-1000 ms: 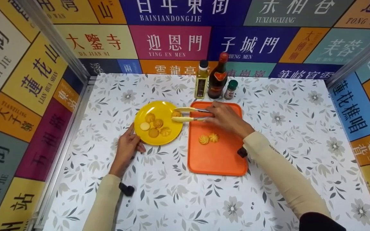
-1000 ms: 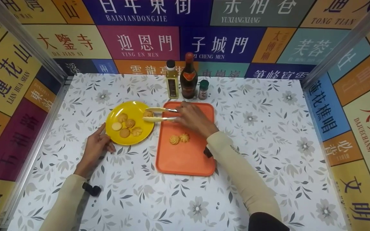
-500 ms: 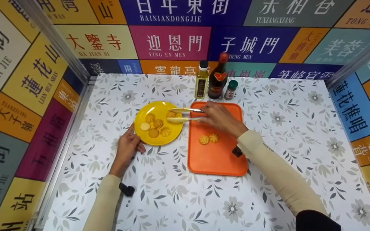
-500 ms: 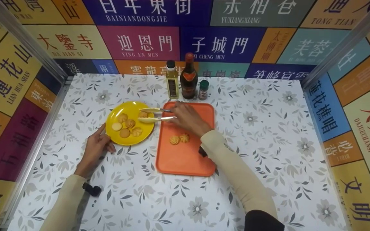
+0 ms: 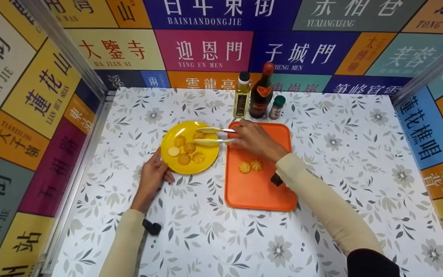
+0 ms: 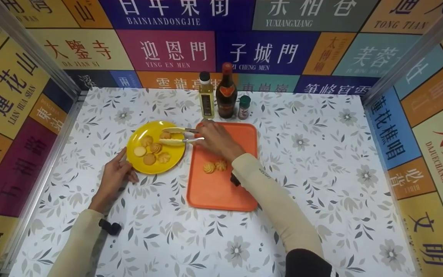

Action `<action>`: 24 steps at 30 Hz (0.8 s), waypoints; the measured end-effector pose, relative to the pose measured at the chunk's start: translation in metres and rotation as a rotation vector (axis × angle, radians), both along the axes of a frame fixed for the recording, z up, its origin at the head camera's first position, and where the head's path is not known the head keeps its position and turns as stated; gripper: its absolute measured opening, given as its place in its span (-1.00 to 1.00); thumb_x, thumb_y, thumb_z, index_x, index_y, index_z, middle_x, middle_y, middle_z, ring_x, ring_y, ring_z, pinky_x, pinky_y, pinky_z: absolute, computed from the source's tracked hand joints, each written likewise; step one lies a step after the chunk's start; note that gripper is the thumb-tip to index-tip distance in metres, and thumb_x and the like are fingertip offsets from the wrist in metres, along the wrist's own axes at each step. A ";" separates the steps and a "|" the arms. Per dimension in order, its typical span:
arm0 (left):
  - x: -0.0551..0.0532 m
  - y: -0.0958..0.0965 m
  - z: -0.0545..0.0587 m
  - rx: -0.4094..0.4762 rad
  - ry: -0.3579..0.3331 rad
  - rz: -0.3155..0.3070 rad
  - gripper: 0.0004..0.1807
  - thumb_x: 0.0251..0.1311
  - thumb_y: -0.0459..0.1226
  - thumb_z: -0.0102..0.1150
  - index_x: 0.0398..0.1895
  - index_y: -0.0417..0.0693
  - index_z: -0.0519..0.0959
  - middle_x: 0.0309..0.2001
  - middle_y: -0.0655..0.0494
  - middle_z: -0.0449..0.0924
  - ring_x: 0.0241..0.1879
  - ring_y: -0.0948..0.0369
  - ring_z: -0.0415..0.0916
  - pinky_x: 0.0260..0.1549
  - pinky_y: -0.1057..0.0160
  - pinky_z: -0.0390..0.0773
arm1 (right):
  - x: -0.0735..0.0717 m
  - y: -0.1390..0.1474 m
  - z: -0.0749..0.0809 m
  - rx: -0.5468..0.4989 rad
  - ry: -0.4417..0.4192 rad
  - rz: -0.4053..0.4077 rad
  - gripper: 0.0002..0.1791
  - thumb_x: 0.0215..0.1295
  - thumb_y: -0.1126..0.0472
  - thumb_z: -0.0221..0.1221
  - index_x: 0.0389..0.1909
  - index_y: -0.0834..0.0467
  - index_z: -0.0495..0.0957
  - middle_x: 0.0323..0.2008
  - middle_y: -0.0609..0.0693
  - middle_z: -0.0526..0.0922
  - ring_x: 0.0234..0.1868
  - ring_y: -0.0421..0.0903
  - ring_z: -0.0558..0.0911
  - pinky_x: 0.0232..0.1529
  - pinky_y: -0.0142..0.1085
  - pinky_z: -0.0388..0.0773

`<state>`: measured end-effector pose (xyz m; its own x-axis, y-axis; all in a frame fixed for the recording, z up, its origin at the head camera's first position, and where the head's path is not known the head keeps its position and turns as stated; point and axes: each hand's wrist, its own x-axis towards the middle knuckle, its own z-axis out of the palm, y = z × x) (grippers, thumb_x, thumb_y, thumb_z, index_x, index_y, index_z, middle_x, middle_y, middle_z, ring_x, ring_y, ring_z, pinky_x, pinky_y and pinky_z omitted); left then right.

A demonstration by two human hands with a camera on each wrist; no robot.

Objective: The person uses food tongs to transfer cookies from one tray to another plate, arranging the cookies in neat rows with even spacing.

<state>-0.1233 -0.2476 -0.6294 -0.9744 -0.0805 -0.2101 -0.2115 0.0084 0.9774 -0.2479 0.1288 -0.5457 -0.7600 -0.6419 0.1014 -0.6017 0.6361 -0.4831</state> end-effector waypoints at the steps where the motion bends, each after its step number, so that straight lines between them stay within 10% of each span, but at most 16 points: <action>1: 0.000 0.000 0.000 -0.003 0.002 -0.001 -0.20 0.58 -0.41 0.06 0.81 0.01 0.09 -0.36 -0.37 0.67 -0.59 0.05 0.68 -0.51 0.15 0.81 | -0.001 -0.001 0.000 -0.003 0.001 0.000 -0.55 0.54 0.03 0.40 0.23 0.26 0.75 -0.03 0.20 0.67 -0.13 0.07 0.61 -0.07 -0.07 0.67; 24: 0.000 0.001 0.000 -0.004 -0.001 0.014 -0.20 0.57 -0.42 0.05 0.81 0.00 0.10 -0.46 -0.26 0.66 -0.60 0.06 0.67 -0.54 0.15 0.79 | -0.012 -0.030 0.000 0.073 -0.018 -0.023 -0.51 0.54 -0.04 0.39 0.19 0.29 0.75 -0.11 0.16 0.61 -0.16 0.07 0.57 -0.13 -0.11 0.64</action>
